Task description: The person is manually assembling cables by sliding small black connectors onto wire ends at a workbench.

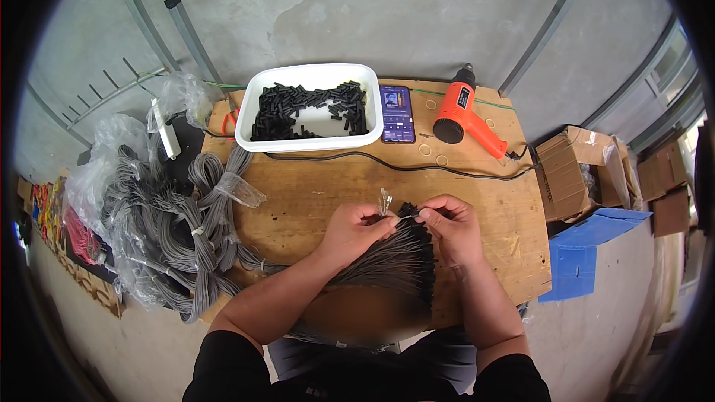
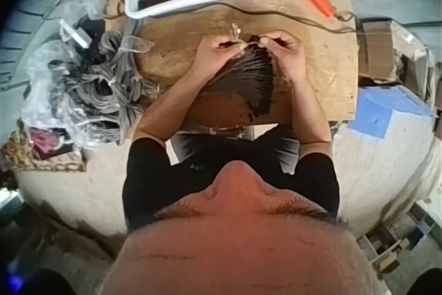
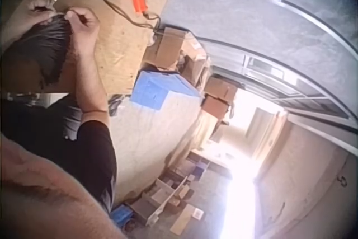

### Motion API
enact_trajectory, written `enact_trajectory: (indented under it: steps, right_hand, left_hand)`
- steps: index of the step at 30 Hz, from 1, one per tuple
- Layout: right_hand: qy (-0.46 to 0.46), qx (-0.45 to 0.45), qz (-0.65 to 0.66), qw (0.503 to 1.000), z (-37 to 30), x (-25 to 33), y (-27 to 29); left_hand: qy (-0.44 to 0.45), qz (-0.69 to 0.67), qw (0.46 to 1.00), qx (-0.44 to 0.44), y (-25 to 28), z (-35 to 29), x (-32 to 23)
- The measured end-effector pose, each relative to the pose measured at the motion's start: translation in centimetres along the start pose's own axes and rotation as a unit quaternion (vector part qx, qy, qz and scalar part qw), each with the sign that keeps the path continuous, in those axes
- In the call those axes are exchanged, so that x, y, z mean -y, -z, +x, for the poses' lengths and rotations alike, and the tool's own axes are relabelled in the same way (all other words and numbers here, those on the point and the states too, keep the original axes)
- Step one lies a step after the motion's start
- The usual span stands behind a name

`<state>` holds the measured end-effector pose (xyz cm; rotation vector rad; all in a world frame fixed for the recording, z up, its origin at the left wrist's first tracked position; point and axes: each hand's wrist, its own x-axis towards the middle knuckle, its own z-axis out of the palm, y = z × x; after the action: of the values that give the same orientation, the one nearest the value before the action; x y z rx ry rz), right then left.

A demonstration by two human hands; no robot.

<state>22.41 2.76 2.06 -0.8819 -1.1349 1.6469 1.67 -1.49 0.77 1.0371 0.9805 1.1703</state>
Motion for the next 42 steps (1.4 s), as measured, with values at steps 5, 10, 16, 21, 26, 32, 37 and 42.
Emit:
enact_trajectory:
  steps: [5, 10, 16, 21, 26, 32, 37, 42]
  right_hand:
    - [-0.105, 0.030, 0.109, 0.988, 0.3, 1.0, 0.5]
    - [-0.112, 0.053, 0.114, 0.986, 0.4, 0.7, 1.1]
    - [-0.127, 0.068, 0.098, 0.985, 0.2, 0.8, 1.0]
    - [-0.124, 0.072, 0.080, 0.986, 0.1, 0.9, 0.8]
    - [-0.116, 0.071, 0.056, 0.989, 0.0, 1.0, 0.6]
    - [-0.011, -0.020, 0.007, 1.000, 0.3, 0.9, 0.5]
    - [0.029, -0.006, -0.058, 0.998, 0.1, 0.8, 0.3]
    - [0.026, 0.033, -0.054, 0.998, -0.2, 0.3, 0.1]
  left_hand:
    - [0.006, 0.065, 0.998, -0.002, 0.2, 0.0, -0.2]
    - [0.012, 0.071, 0.997, 0.008, 0.0, 0.0, -0.2]
    - [-0.001, 0.051, 0.999, 0.017, -0.3, 0.0, -0.1]
    - [0.006, 0.070, 0.997, 0.020, -0.3, -0.1, -0.3]
    - [0.003, 0.056, 0.998, 0.016, -0.3, -0.2, -0.3]
    - [-0.054, 0.164, 0.985, -0.004, -0.1, 0.1, 0.3]
    - [-0.137, 0.241, 0.961, 0.006, -0.4, 0.2, -0.3]
    - [-0.056, 0.244, 0.966, 0.057, -0.9, -0.3, -0.9]
